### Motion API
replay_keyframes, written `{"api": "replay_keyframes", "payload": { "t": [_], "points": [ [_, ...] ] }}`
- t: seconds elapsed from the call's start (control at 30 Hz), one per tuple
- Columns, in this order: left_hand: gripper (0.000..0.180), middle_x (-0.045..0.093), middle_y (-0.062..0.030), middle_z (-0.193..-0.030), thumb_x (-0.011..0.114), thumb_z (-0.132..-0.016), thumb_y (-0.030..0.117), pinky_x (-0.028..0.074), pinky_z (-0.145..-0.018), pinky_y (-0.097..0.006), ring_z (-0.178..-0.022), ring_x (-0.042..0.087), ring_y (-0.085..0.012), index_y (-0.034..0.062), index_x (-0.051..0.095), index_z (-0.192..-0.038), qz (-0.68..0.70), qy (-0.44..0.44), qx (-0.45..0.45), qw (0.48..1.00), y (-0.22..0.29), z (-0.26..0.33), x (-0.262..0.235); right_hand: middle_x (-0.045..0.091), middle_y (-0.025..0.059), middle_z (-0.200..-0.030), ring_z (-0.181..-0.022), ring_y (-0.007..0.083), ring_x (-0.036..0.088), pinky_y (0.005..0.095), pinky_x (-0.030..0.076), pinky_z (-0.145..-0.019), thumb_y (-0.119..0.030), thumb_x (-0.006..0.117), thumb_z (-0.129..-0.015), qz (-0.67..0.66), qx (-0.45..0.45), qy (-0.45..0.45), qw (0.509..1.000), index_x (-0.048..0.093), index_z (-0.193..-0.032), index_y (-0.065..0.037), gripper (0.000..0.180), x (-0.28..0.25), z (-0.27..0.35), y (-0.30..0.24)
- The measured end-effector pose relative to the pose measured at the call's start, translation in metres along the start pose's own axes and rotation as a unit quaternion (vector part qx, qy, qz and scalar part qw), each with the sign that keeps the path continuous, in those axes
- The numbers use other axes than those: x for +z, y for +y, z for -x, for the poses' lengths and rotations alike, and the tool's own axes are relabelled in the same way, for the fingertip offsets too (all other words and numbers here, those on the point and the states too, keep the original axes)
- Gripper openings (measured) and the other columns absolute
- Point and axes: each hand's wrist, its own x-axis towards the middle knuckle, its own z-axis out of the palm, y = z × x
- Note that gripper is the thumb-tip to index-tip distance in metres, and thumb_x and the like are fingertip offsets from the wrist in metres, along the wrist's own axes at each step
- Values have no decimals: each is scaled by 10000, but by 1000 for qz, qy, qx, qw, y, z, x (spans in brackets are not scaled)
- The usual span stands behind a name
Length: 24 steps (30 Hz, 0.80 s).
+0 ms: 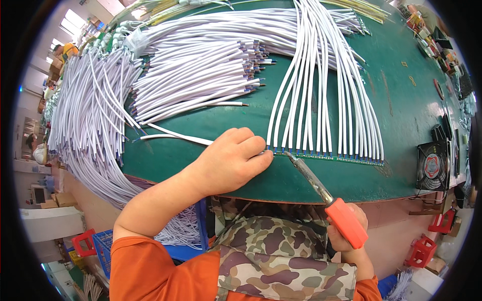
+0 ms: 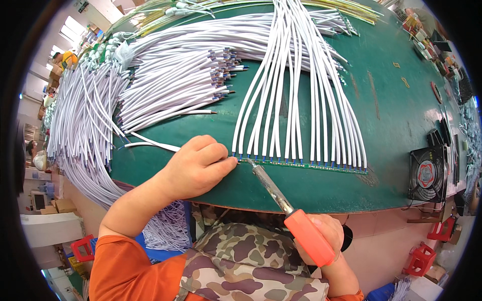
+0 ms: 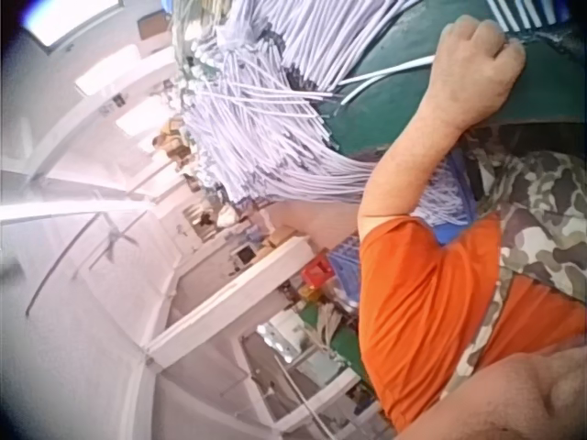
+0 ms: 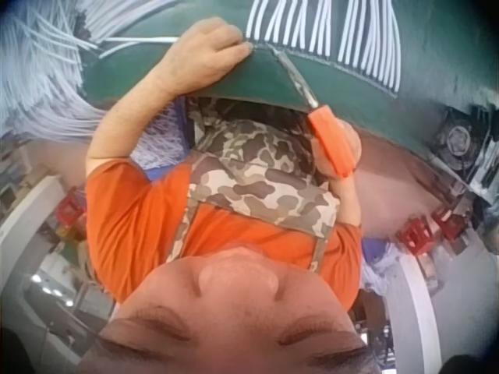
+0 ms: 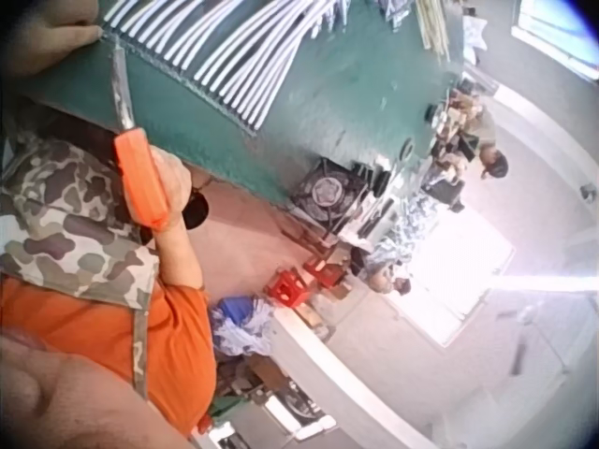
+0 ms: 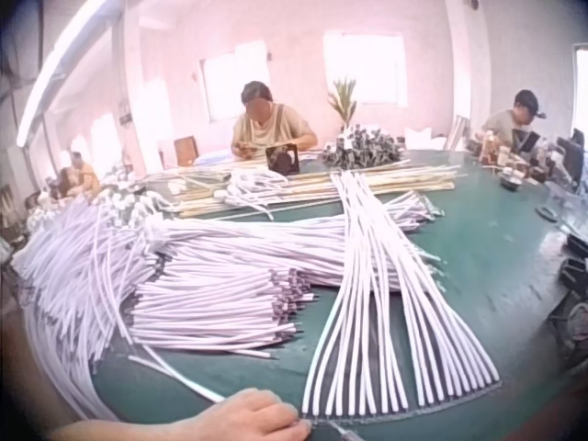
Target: The person solders wires onto a circuit board strip using a soldering gun, rearranges and aligns wires along another circuit board strip by hand, and solders the wires onto the strip using the soldering gun.
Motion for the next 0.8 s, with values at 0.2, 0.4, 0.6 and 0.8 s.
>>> {"api": "replay_keyframes", "payload": {
  "t": [0.2, 0.4, 0.6, 0.8],
  "points": [
    [252, 620, -83, -970, 715, -781, 73, 513, -779, -393, -878, 615, -274, 61, 688, -1031, -3, 20, -42, 999, -3, -7, -17, 657, 61, -779, -700, 304, 642, 408, 510, -640, -210, 692, -807, -5, 4, -10, 1000, 652, -838, -88, 133, -7, 0, -1],
    [233, 650, -147, -1030, 731, -826, 58, 526, -823, -435, -934, 636, -360, 32, 690, -1054, -71, 73, -147, 984, -61, -21, -47, 674, 61, -796, -723, 293, 655, 397, 518, -657, -208, 704, -824, -43, 5, 25, 999, 666, -834, -84, 130, -5, 6, 1],
    [222, 600, -112, -903, 764, -823, 135, 499, -818, -434, -903, 602, -343, 53, 714, -1024, -179, 30, -143, 973, -69, -61, -14, 678, 64, -794, -721, 295, 655, 393, 520, -659, -208, 710, -840, -56, 6, 35, 998, 667, -832, -80, 135, -10, 3, -4],
    [213, 629, -104, -892, 731, -839, 12, 504, -724, -378, -811, 619, -280, 43, 728, -1050, -1, 122, -132, 984, -59, -63, -34, 679, 67, -789, -717, 297, 652, 395, 521, -661, -187, 714, -843, -28, 6, 46, 999, 667, -844, -76, 120, -16, 9, 0]
  ]
}}
